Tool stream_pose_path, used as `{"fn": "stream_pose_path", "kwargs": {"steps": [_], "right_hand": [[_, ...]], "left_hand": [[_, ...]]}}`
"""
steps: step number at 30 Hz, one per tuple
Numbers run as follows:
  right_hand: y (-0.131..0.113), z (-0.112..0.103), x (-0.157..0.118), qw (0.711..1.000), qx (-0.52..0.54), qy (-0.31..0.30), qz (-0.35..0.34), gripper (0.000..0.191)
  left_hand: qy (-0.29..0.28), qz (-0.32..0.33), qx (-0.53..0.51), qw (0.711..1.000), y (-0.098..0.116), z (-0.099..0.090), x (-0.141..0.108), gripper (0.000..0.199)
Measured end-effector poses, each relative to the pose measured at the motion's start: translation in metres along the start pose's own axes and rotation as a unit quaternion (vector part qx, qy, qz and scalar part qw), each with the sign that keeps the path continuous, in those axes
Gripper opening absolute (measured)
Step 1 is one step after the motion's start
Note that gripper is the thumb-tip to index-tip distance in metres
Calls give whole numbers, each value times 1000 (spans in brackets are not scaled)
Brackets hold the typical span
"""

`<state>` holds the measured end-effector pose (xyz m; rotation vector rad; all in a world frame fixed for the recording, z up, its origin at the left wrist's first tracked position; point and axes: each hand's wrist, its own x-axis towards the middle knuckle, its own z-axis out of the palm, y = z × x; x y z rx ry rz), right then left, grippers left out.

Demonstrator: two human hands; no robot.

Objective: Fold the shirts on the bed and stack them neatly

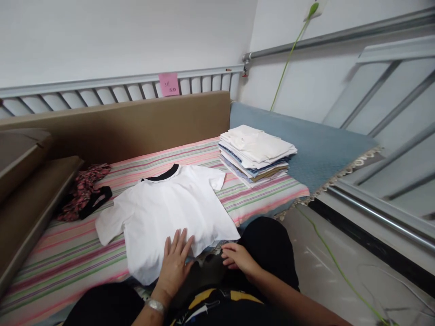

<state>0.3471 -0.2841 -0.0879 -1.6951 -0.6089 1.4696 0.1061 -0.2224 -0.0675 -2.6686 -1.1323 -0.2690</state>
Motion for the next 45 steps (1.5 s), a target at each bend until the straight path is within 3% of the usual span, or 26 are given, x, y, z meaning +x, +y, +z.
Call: {"fn": "stream_pose_path", "kwargs": {"steps": [3, 6, 9, 12, 17, 22, 25, 28, 30, 32, 34, 36, 38, 41, 45], "right_hand": [[7, 17, 8, 984, 152, -42, 81, 30], [3, 29, 20, 960, 257, -57, 95, 23], [-1, 37, 26, 954, 282, -50, 90, 20], [-4, 37, 22, 958, 269, -67, 79, 23], [-9, 27, 9, 962, 239, -128, 33, 32], [-4, 16, 14, 980, 165, -98, 57, 34], [0, 10, 16, 987, 89, -114, 76, 26], [-7, -2, 13, 987, -54, -131, 75, 18], [-19, -15, 12, 985, -146, -85, 39, 14], [-35, -30, 14, 981, -189, 3, -47, 14], [-48, -45, 20, 967, -181, 96, -148, 17], [-57, -54, 28, 952, -156, 158, -209, 24], [-60, -57, 36, 944, -150, 189, -226, 28], [-65, -58, 49, 943, -156, 189, -225, 28], [-91, -64, 71, 961, -61, 187, -193, 35]], "left_hand": [[-10, 28, -6, 1000, 10, 2, 9, 76], [-9, 17, 2, 1000, 20, 6, 16, 81], [-4, 3, -8, 1000, 24, 5, 20, 78], [8, -9, -48, 999, 22, -1, 22, 64], [58, -91, -57, 993, 8, -9, 33, 52], [74, -111, -34, 991, -6, -5, 46, 46], [60, -117, -47, 990, -11, -6, 47, 40], [58, -145, -69, 985, -16, -15, 46, 32], [70, -153, -73, 983, -19, -19, 49, 29], [91, -139, -63, 984, -20, -19, 55, 33], [97, -116, -49, 987, -19, -13, 62, 44], [68, -95, -45, 992, -15, -3, 68, 52], [19, -78, -47, 996, -12, 7, 70, 58], [-24, -63, -59, 996, -11, 15, 67, 64], [4, -76, -70, 995, -18, 12, 67, 57]]}}
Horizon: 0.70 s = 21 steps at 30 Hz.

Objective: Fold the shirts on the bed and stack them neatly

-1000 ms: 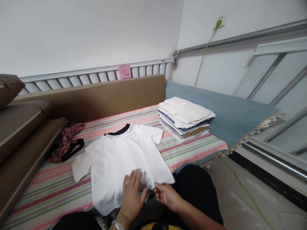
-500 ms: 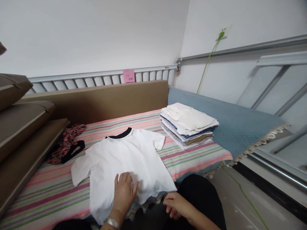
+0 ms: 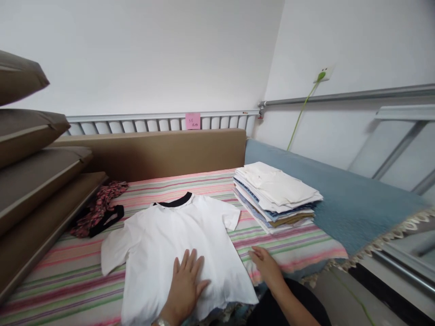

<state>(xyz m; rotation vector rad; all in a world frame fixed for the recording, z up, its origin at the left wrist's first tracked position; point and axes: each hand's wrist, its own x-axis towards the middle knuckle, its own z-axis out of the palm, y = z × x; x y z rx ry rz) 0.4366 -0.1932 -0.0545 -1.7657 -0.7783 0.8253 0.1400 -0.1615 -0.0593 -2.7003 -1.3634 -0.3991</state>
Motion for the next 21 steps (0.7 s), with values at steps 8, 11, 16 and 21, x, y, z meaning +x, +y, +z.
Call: {"fn": "stream_pose_path", "kwargs": {"steps": [8, 11, 16, 21], "right_hand": [[-54, 29, 74, 975, 150, -22, 163, 22], [-68, 48, 90, 984, 98, -22, 148, 22], [-92, 65, 106, 996, -22, -8, 81, 23], [-134, 79, 99, 987, -151, 12, -58, 18]], "left_hand": [[39, 16, 15, 999, -4, 16, 21, 58], [35, 28, 13, 999, -5, 24, 20, 60], [28, 27, -6, 999, -6, 24, 19, 63], [27, 26, -21, 999, -6, 22, 19, 63]]}}
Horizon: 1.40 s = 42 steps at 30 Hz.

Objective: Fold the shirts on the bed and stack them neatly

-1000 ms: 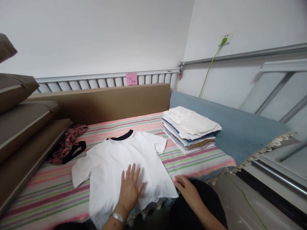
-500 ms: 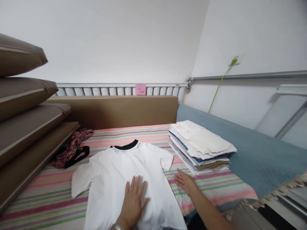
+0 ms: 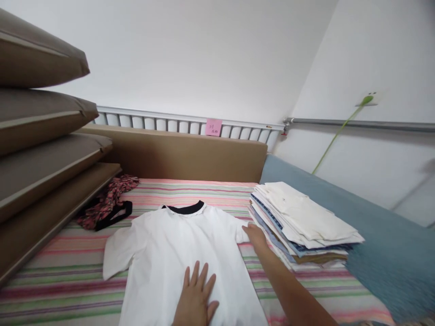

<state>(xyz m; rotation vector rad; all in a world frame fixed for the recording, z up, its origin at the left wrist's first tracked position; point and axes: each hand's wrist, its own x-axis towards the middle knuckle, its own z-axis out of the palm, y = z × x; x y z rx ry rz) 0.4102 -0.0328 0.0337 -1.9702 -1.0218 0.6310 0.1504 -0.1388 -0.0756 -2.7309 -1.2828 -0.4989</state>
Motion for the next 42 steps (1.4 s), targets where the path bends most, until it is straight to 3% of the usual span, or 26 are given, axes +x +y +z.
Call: {"fn": "stream_pose_path", "kwargs": {"steps": [3, 5, 6, 8, 10, 12, 15, 19, 21, 24, 27, 29, 33, 36, 39, 42], "right_hand": [[-38, 27, -30, 989, -82, -5, -125, 8], [-61, 58, -61, 937, -202, -59, -278, 14], [-69, 75, -78, 910, -246, -94, -320, 19], [-79, 102, -110, 870, -272, -158, -380, 28], [-77, 113, -133, 857, -243, -203, -406, 41], [-60, 105, -142, 864, -190, -221, -409, 46], [-13, 65, -134, 906, -100, -196, -361, 38], [71, 2, -121, 977, -35, -107, -180, 35], [106, -19, -128, 989, -42, -97, -100, 33], [134, -30, -149, 987, -73, -121, -81, 24], [136, -26, -167, 981, -115, -126, -89, 8], [131, -25, -175, 980, -129, -116, -102, 9], [108, -34, -188, 974, -137, -99, -149, 13], [85, -35, -202, 964, -157, -129, -172, 10], [64, -22, -215, 931, -198, -203, -228, 7], [47, -4, -221, 877, -281, -274, -278, 16]], "left_hand": [[12, -1, -3, 1000, 1, 1, -1, 61], [16, -4, -7, 1000, 1, 1, -1, 61], [16, -8, -12, 1000, 1, 0, -1, 60], [9, -17, -29, 999, 1, -1, -1, 58], [4, -22, -49, 999, 2, -3, -1, 55], [10, -21, -55, 998, 2, -4, -2, 55], [27, -18, -43, 999, 1, -2, -4, 57], [32, -13, -22, 999, 1, 0, -5, 56], [34, -10, -10, 999, 2, 0, -5, 56], [35, -6, 3, 999, 3, -3, -4, 54], [24, -4, 14, 1000, 4, -6, -3, 53], [17, -3, 23, 1000, 5, -8, -2, 52], [6, -3, 39, 999, 6, -12, -1, 51], [-2, -4, 31, 1000, 8, -15, 0, 51], [-10, -9, -4, 1000, 7, -16, 1, 48], [-19, -49, -115, 992, -4, -21, 0, 35]]}}
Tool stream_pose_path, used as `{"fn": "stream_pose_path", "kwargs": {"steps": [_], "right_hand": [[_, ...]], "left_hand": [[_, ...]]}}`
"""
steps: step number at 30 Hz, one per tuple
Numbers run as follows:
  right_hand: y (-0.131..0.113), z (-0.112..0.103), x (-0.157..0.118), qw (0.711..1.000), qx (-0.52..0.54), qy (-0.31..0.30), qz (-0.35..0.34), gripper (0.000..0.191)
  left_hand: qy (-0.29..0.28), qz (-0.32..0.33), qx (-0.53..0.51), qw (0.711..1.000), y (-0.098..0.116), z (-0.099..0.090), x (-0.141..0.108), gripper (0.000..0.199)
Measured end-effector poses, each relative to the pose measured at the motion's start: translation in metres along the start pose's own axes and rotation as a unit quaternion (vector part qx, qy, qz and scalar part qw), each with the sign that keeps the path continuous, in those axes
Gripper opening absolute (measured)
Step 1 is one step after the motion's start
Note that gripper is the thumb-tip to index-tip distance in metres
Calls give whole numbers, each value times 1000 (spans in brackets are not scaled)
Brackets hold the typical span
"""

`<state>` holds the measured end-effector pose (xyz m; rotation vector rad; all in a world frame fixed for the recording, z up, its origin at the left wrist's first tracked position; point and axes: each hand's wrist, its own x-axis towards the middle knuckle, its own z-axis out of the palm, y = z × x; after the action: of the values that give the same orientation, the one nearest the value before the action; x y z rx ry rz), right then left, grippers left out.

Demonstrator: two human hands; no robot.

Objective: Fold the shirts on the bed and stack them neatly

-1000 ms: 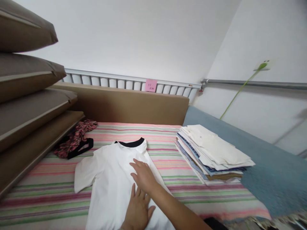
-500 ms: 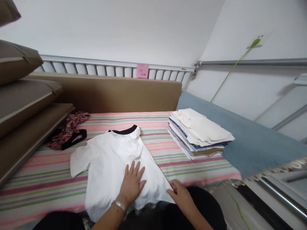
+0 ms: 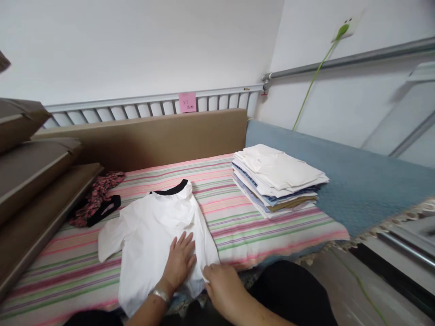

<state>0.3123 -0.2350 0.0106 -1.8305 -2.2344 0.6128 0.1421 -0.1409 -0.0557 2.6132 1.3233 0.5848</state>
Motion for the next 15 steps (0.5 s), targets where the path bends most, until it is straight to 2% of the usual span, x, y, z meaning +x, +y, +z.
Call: {"fn": "stream_pose_path", "kwargs": {"steps": [3, 6, 10, 12, 15], "right_hand": [[-9, -2, 13, 995, -59, -72, -19, 23], [-4, -4, 24, 991, -67, -115, -27, 25], [18, 5, 41, 984, 29, -170, -36, 27], [29, 9, 49, 978, 91, -180, -50, 29], [39, 6, 61, 971, 130, -186, -67, 34]], "left_hand": [[40, -128, -143, 981, -19, -19, 3, 32], [98, -234, -144, 957, -43, -44, 20, 39], [95, -253, -63, 961, -73, -63, 67, 46], [74, -259, -38, 962, -86, -61, 94, 50], [25, -297, -11, 954, -101, -52, 126, 50]]}}
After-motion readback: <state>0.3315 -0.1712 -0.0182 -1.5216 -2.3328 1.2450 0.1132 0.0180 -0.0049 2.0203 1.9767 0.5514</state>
